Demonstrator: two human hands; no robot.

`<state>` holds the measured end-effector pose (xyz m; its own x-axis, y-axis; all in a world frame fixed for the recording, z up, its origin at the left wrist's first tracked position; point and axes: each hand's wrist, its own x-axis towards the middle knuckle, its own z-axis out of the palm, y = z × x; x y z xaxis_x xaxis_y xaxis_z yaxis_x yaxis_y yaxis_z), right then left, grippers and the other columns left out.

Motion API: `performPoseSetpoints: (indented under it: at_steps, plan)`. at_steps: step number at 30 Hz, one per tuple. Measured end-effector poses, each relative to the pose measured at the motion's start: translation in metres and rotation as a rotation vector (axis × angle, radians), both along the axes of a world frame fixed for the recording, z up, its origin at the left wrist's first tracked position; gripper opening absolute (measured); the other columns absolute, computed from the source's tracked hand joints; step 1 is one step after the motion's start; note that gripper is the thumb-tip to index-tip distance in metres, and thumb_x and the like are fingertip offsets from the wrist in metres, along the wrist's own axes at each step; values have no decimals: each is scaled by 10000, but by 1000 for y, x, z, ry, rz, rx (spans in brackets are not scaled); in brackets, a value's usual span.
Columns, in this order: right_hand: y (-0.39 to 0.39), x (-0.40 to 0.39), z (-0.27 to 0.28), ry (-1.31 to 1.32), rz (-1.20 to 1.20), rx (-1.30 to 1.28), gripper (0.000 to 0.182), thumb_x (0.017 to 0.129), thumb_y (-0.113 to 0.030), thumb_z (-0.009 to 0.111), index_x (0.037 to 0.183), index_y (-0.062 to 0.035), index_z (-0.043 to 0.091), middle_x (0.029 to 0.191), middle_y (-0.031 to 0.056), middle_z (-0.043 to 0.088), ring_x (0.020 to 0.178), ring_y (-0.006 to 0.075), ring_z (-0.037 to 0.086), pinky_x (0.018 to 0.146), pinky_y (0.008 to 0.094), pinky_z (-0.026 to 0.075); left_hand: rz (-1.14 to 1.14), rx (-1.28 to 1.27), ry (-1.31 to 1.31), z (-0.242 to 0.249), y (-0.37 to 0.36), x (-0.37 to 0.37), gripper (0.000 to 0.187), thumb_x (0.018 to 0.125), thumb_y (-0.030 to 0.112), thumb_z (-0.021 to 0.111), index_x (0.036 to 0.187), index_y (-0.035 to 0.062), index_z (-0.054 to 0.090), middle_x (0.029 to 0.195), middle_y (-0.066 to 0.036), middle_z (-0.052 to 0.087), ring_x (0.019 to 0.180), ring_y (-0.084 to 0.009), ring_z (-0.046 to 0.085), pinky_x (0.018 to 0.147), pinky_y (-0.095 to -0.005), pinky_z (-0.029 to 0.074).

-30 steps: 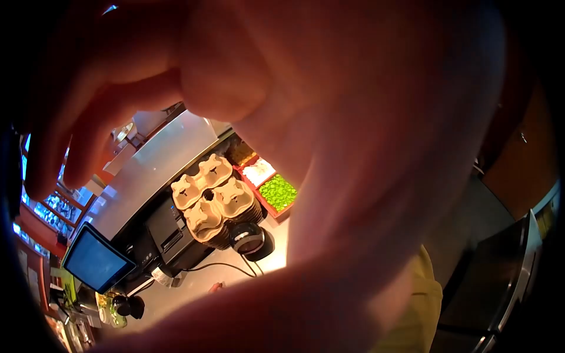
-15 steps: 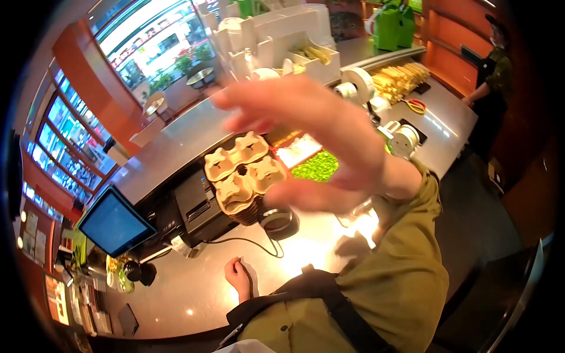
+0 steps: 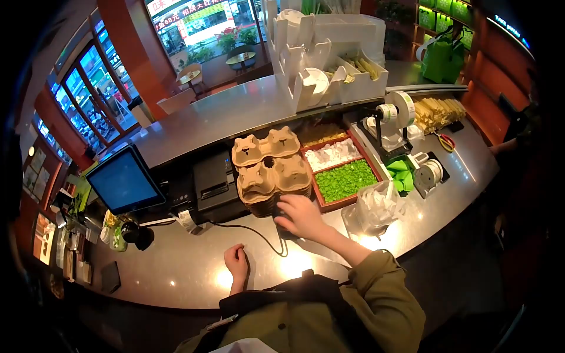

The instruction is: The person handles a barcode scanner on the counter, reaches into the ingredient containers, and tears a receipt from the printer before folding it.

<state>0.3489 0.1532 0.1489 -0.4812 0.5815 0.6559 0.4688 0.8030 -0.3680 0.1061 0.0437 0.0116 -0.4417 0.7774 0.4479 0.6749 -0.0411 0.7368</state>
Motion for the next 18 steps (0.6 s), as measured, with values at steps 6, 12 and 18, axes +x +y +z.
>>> performPoseSetpoints:
  at_steps: [6,12,18]
  plan:
    - [5,-18,-20,-20,-66,93,394,669,-251,693,981,-42,575,1021,98,538,963,283,514,818,378,424,19,11,-1,-1,-1,1,113,785,52,531,826,41,635,854,-101,626,863,-278,544,800,-357,413]
    - [20,-23,-31,3,-90,53,423,667,-290,699,974,-32,567,977,96,539,907,277,517,758,357,448,22,-11,-29,5,-1,4,118,794,46,521,829,33,633,856,-99,626,878,-273,539,804,-351,411]
    - [22,-27,-25,-69,-150,56,368,670,-337,682,860,-45,563,860,98,516,829,272,511,699,347,452,55,-6,-40,4,0,7,128,800,24,500,818,23,627,852,-96,624,862,-266,541,787,-342,420]
